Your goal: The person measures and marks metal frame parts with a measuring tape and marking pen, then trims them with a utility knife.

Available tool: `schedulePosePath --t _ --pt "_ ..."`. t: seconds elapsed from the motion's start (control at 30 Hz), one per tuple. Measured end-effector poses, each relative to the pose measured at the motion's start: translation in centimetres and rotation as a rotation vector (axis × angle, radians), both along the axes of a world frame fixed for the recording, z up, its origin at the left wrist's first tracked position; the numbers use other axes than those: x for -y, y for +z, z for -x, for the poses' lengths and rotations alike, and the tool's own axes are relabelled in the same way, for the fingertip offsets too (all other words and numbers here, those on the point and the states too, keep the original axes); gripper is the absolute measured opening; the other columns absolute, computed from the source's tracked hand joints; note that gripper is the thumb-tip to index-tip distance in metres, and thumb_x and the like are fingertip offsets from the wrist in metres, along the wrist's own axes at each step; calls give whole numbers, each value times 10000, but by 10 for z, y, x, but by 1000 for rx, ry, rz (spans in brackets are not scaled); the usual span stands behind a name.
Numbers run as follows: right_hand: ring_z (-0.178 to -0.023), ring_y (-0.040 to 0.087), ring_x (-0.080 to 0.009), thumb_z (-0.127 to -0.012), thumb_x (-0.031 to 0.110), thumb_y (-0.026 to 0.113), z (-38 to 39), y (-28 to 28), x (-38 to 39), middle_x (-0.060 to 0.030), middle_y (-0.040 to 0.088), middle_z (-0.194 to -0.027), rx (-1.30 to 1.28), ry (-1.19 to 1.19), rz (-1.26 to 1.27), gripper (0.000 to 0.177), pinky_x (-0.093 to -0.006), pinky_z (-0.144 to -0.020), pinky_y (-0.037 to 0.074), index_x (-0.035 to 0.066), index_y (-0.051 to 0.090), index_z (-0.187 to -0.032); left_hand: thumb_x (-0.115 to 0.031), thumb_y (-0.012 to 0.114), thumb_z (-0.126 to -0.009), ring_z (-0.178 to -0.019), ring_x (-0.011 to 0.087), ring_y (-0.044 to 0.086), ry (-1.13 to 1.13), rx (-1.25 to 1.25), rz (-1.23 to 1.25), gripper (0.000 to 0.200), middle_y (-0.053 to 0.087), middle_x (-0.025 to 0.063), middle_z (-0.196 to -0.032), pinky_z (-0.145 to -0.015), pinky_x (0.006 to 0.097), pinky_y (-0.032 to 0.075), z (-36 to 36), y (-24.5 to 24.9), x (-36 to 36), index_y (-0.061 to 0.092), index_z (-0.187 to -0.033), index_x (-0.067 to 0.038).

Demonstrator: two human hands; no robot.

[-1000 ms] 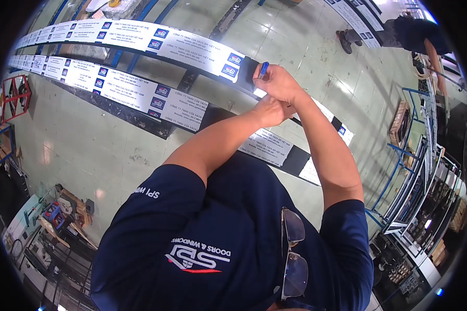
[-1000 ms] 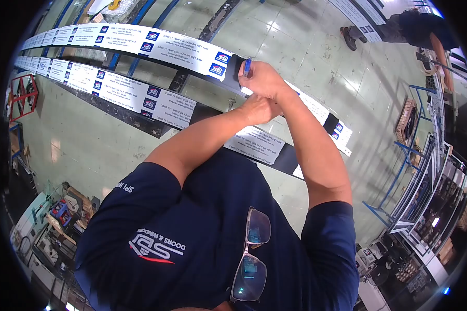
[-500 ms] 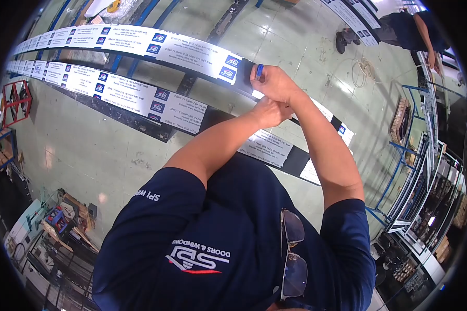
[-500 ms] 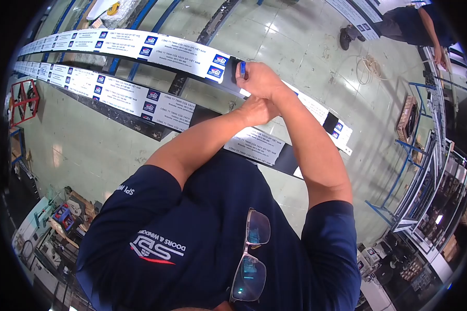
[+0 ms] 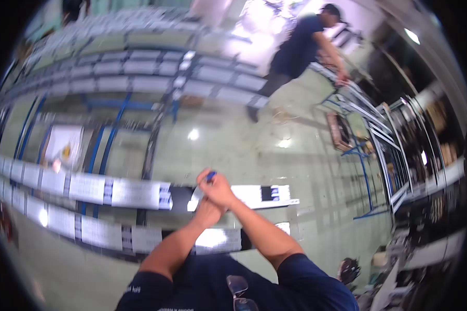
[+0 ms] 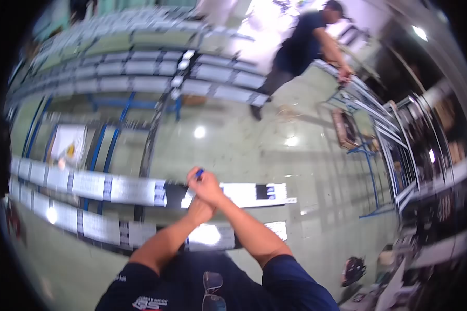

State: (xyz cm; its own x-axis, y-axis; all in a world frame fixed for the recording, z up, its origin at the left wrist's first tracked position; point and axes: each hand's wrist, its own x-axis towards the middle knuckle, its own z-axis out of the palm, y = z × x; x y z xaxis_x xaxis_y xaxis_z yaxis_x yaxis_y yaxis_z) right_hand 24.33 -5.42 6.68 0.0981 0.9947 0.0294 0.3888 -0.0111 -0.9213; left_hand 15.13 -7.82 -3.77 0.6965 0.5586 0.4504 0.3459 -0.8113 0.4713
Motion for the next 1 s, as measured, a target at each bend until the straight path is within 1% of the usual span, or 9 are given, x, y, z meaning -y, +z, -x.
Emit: schedulePosePath --t 0.03,0.1,0.17,0.23,0.43,0.5,0.63,0.77,1.0 --pt "-677 548 -116 -865 171 638 -7 3 7 -30 599 -725 -61 -47 -11 120 -321 -655 486 61 646 -913 -213 688 -795 -962 284 644 -41 -76 -63 221 678 134 -1036 -805 460 488 1 -18 0 701 -946 -52" --pt "-834 618 -120 -901 71 649 -22 21 28 -28 656 -886 -161 -136 5 78 -290 -778 519 32 635 -966 -248 735 -753 -961 267 615 -4 -156 -123 239 645 92 -962 -799 443 482 5 2 7 701 -921 -82" --pt "-818 637 -123 -913 42 658 -37 38 50 -31 651 -897 -278 -280 6 77 -287 -761 537 25 630 -983 -266 754 -741 -984 259 602 -20 -287 -61 266 630 79 -967 -819 434 489 5 17 6 693 -928 -88" --pt "-750 611 -98 -909 79 672 -60 32 75 -12 643 -811 -236 -387 -232 74 -275 -702 518 40 650 -968 -281 764 -733 -1018 258 587 -60 -235 -45 293 618 71 -1005 -843 424 496 8 25 5 683 -940 -89" --pt "-776 667 -141 -931 44 644 -110 67 180 -54 673 -839 -332 -753 -332 41 -289 -714 538 35 623 -965 -272 767 -754 -1032 334 607 -134 -295 -16 370 579 157 -1078 -872 459 542 1 26 -4 634 -1019 -49" --pt "-759 677 -170 -935 43 629 -119 71 211 -66 668 -836 -369 -889 -327 40 -302 -759 529 27 616 -969 -272 750 -778 -1008 365 637 -180 -316 179 371 566 173 -1100 -857 465 552 -2 26 -3 622 -1034 -35" --pt "-745 670 -171 -942 48 627 -144 65 261 -74 666 -839 -398 -950 -365 68 -306 -751 534 16 609 -1000 -287 697 -847 -1023 377 646 -230 -444 293 360 545 179 -1158 -870 492 549 -2 57 20 611 -1122 -72" --pt "-746 665 -170 -944 57 629 -179 59 286 -77 654 -845 -432 -1013 -404 120 -315 -739 540 1 613 -1050 -338 751 -832 -1017 378 646 -240 -437 318 434 532 159 -1174 -872 466 546 -14 64 56 622 -1185 -122" --pt "-832 648 -144 -972 80 588 -247 75 352 -63 664 -937 -130 -1132 -424 258 -291 -798 524 9 677 -1205 -330 762 -841 -938 374 652 -139 -241 390 346 550 141 -1061 -810 476 535 -66 55 117 663 -1136 -177"
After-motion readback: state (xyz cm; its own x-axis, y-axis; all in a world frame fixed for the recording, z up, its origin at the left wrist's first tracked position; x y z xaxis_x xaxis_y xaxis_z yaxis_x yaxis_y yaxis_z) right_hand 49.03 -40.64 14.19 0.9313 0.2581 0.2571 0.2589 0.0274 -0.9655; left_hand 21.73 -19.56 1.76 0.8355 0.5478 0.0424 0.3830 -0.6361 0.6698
